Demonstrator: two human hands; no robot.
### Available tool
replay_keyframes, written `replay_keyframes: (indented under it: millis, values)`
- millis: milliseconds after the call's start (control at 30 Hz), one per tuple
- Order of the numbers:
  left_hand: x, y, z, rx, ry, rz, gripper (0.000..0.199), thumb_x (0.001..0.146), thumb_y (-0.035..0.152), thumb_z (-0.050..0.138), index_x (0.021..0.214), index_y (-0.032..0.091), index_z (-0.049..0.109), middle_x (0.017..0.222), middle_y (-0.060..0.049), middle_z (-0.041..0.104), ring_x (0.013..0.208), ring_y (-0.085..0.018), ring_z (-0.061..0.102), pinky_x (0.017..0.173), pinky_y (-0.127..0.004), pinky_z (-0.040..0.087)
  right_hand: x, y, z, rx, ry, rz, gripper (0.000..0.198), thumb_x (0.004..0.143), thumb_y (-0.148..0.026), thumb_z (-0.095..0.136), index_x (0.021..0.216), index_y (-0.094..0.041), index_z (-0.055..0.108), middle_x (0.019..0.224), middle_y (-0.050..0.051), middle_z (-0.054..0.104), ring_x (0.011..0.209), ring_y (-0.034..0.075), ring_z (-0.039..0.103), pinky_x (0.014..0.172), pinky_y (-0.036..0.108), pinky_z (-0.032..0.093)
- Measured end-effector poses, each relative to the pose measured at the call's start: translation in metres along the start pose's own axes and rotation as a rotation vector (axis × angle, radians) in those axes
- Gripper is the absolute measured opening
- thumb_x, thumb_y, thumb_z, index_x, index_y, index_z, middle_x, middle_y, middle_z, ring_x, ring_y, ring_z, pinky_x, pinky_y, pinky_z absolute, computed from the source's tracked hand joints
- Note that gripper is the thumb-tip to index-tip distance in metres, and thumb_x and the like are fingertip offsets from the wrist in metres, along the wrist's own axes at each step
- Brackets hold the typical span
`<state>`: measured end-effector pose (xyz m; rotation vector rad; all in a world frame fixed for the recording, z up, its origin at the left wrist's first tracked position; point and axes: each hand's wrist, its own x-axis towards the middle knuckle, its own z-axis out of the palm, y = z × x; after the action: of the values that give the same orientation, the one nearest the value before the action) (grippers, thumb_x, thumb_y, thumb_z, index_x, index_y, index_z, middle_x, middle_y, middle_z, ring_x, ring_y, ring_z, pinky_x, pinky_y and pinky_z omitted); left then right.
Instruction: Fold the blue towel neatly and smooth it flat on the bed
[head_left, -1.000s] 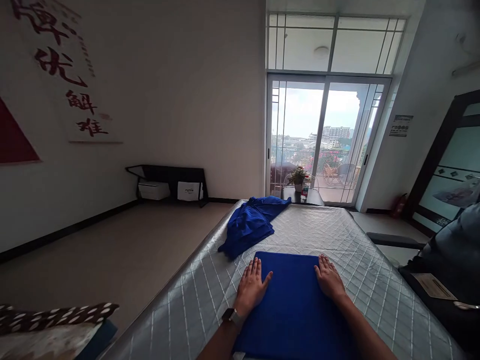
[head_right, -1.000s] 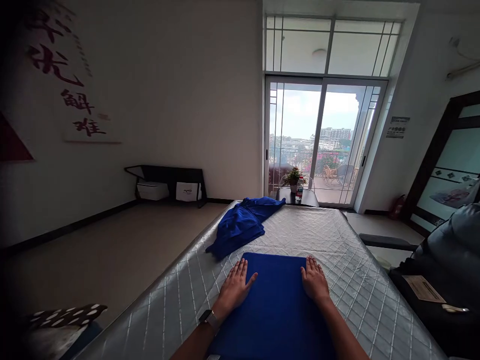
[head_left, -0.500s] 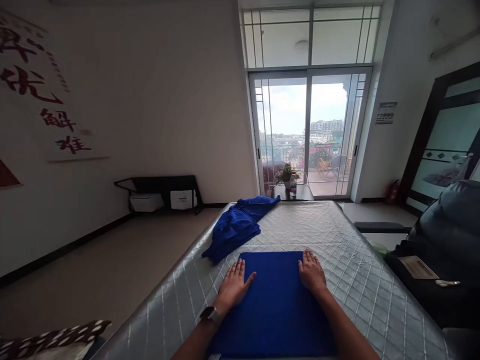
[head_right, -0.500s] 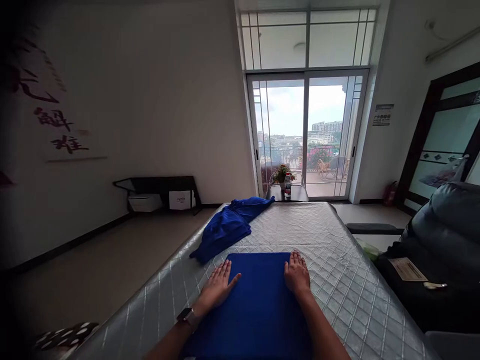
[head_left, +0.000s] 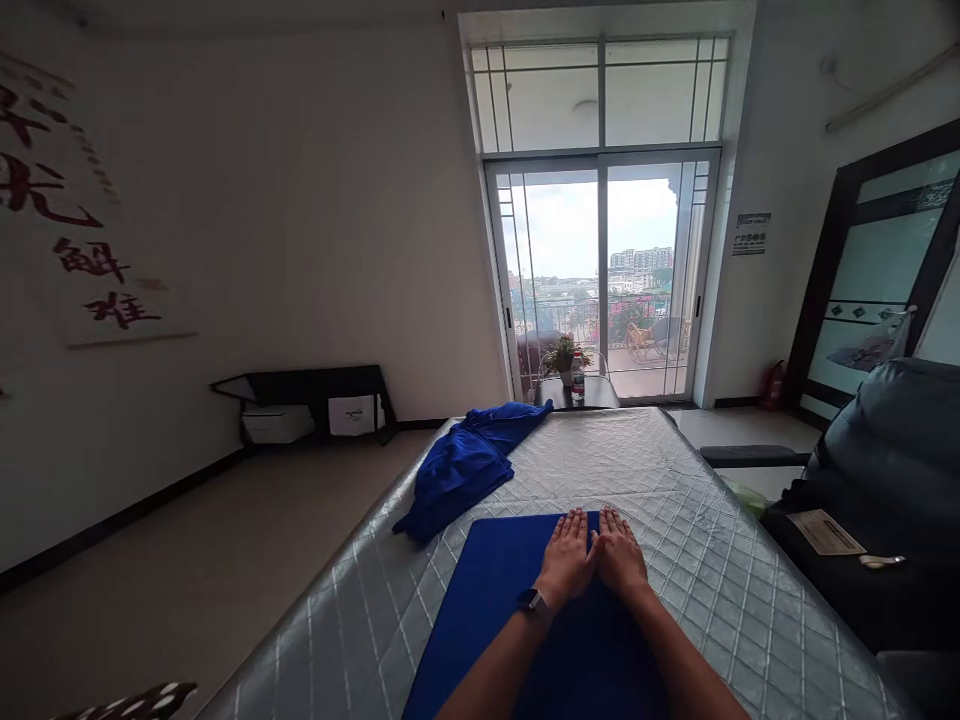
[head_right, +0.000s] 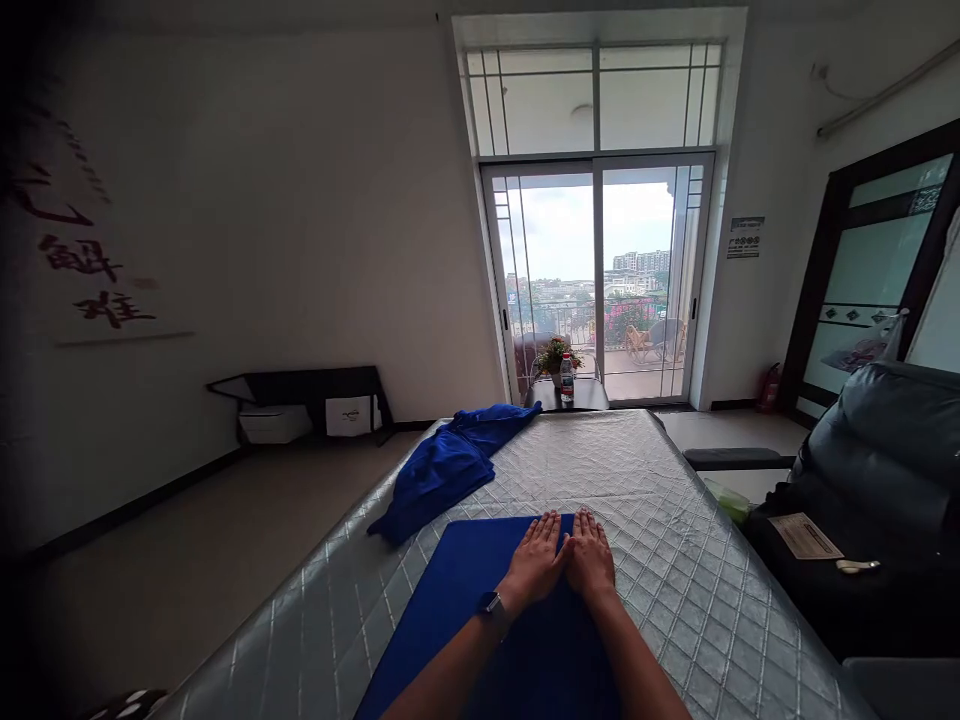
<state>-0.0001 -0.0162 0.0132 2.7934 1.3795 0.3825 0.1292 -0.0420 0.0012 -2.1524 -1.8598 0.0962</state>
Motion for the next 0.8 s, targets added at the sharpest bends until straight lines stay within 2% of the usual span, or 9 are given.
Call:
replay_keyframes:
  millis: [67,167,500,600,800]
  values:
    - [0.002,0.007,0.006,-0.026,-0.007,-0.017,0.069,0.105,0.047,0.008,0.156,0.008,0.033,0.161,-0.015,0.035,0.152,-0.024,0.025,0.124,-0.047,0.025,0.0,0.001,0.001,-0.011,0.003,-0.006,0.062,0.101,-0.031,0.023,0.157,-0.004,0.028,0.165,0.013,0.024,0.154,0.021,0.017,0.124,0.036,0.012]
    - [-0.005,-0.002,0.006,-0.036,-0.025,-0.076,0.077,0.104,0.053,0.004,0.155,0.004,0.034,0.162,-0.015,0.032,0.152,-0.025,0.024,0.125,-0.044,0.023,0.001,0.0,0.002,-0.005,0.009,0.004,0.063,0.101,-0.033,0.024,0.157,-0.004,0.028,0.165,0.012,0.024,0.154,0.021,0.018,0.124,0.035,0.013]
    - [-0.042,-0.085,-0.014,0.04,-0.008,-0.233,0.086,0.101,0.063,0.005,0.155,0.003,0.033,0.162,-0.016,0.033,0.152,-0.027,0.026,0.124,-0.044,0.024,0.003,0.0,0.004,0.0,0.011,0.04,0.068,0.1,-0.042,0.023,0.158,-0.007,0.028,0.165,0.011,0.024,0.154,0.02,0.018,0.124,0.035,0.012]
    - [-0.046,-0.092,-0.012,0.047,0.015,-0.252,0.083,0.101,0.06,0.005,0.155,0.004,0.034,0.161,-0.016,0.035,0.151,-0.027,0.028,0.124,-0.045,0.026,0.004,0.001,0.006,-0.028,0.006,0.04,0.069,0.1,-0.042,0.023,0.158,-0.007,0.027,0.165,0.01,0.024,0.154,0.019,0.018,0.125,0.034,0.011]
    - [-0.046,-0.088,-0.012,0.049,0.023,-0.272,0.082,0.101,0.059,0.006,0.155,0.002,0.033,0.162,-0.016,0.033,0.151,-0.027,0.027,0.124,-0.043,0.026,0.005,-0.001,0.005,-0.054,-0.019,0.045,0.069,0.099,-0.043,0.022,0.158,-0.006,0.026,0.166,0.01,0.022,0.154,0.019,0.016,0.125,0.034,0.01]
